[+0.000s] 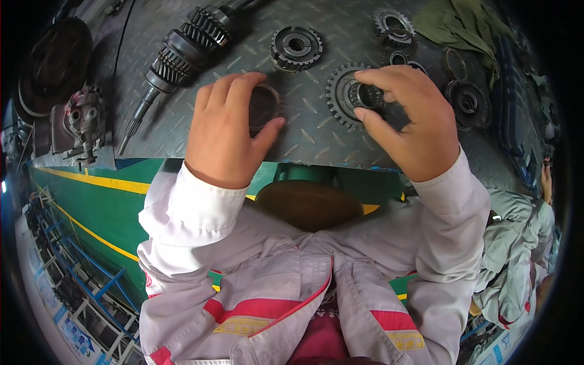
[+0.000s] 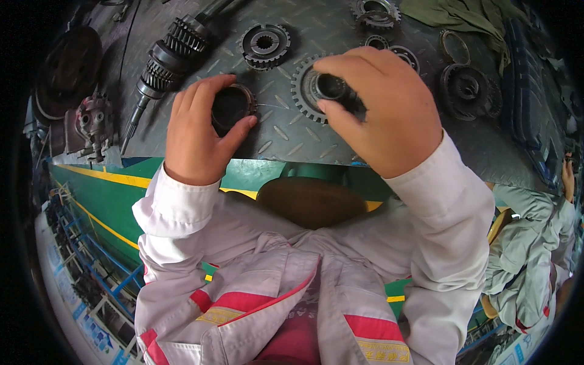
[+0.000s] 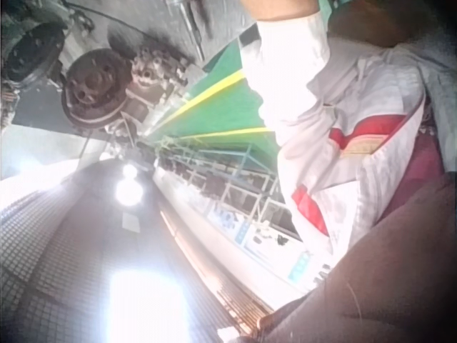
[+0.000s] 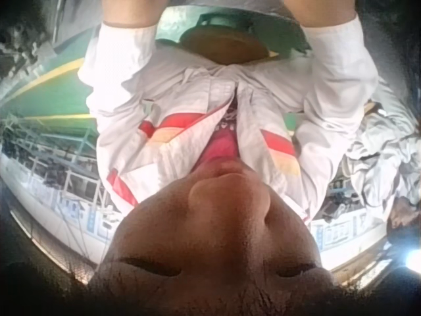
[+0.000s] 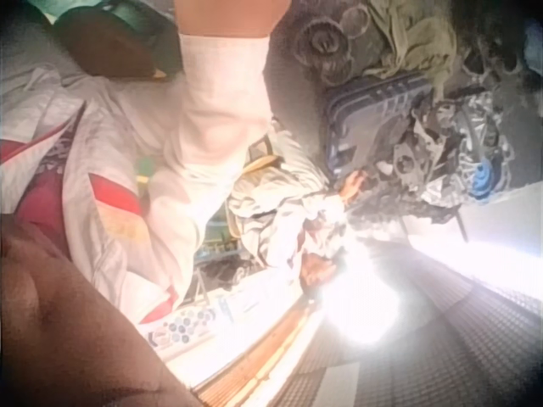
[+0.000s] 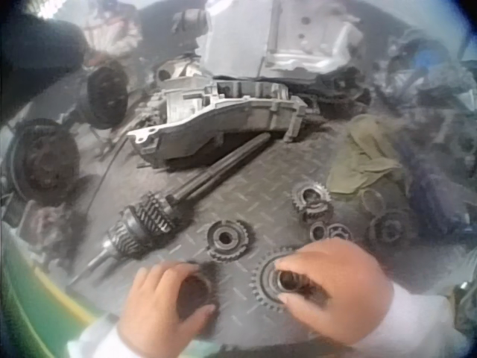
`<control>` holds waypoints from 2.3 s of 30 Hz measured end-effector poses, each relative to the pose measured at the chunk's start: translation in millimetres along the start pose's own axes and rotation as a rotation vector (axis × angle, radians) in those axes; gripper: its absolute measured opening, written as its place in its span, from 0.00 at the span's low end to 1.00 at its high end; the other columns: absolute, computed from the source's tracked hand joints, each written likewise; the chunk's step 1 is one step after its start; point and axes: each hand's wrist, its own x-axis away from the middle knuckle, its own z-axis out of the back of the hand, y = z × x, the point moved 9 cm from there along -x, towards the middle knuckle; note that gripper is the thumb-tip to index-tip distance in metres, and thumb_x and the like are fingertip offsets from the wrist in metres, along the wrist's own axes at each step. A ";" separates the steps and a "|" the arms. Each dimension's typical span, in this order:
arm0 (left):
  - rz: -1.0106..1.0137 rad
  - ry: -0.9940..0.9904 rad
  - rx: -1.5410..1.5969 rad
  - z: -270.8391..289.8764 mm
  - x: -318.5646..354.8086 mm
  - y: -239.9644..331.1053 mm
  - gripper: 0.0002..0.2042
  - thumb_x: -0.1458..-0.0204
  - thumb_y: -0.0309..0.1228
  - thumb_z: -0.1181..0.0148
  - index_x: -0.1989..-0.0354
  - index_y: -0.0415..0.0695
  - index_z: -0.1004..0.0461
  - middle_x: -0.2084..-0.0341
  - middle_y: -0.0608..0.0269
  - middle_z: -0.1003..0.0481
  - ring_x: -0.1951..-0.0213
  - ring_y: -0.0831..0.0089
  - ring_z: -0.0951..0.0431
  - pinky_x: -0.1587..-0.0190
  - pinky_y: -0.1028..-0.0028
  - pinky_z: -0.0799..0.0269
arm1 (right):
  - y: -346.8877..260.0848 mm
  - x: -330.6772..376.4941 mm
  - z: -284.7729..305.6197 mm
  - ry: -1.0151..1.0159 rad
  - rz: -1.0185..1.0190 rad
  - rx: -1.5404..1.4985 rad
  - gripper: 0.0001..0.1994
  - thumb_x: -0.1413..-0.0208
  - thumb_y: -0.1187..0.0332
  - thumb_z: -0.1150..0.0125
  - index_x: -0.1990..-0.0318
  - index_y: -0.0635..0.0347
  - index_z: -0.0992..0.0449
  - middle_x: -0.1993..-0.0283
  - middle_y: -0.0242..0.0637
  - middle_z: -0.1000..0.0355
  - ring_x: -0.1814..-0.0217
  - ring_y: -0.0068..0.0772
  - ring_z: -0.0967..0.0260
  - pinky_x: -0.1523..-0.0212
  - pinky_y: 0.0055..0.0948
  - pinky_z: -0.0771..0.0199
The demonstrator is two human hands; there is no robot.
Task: The person assembles various gears and bearings onto a metal shaft by hand, placing them one by one in a specific sequence.
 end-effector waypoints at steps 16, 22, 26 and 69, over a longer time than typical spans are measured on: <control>-0.271 0.135 0.302 13.2 -14.4 59.2 0.33 0.62 0.27 0.25 0.43 0.38 0.27 0.47 0.54 0.22 0.50 0.62 0.22 0.49 0.68 0.27 | 23.2 9.0 55.9 0.186 -0.156 0.037 0.18 0.53 0.75 0.27 0.52 0.58 0.19 0.59 0.34 0.22 0.66 0.28 0.30 0.61 0.24 0.27; -0.300 0.115 0.433 -12.9 -29.5 83.5 0.39 0.65 0.22 0.27 0.36 0.42 0.31 0.52 0.56 0.22 0.50 0.61 0.23 0.46 0.66 0.27 | 26.1 14.0 58.9 0.166 -0.168 0.052 0.19 0.50 0.79 0.29 0.48 0.62 0.20 0.58 0.28 0.27 0.61 0.20 0.36 0.58 0.19 0.34; -0.290 0.067 0.470 -25.7 -35.7 88.3 0.41 0.65 0.22 0.27 0.34 0.43 0.33 0.51 0.55 0.22 0.50 0.60 0.23 0.45 0.66 0.27 | 28.5 18.4 62.8 0.167 -0.170 0.071 0.19 0.50 0.79 0.29 0.48 0.62 0.20 0.58 0.29 0.26 0.61 0.21 0.35 0.56 0.20 0.33; -0.243 0.071 0.352 -38.9 -32.8 65.3 0.41 0.59 0.29 0.24 0.32 0.41 0.36 0.45 0.52 0.25 0.46 0.51 0.26 0.42 0.60 0.31 | 11.7 2.6 8.4 0.045 0.012 -0.010 0.20 0.52 0.75 0.28 0.49 0.59 0.20 0.53 0.40 0.26 0.55 0.42 0.27 0.54 0.32 0.26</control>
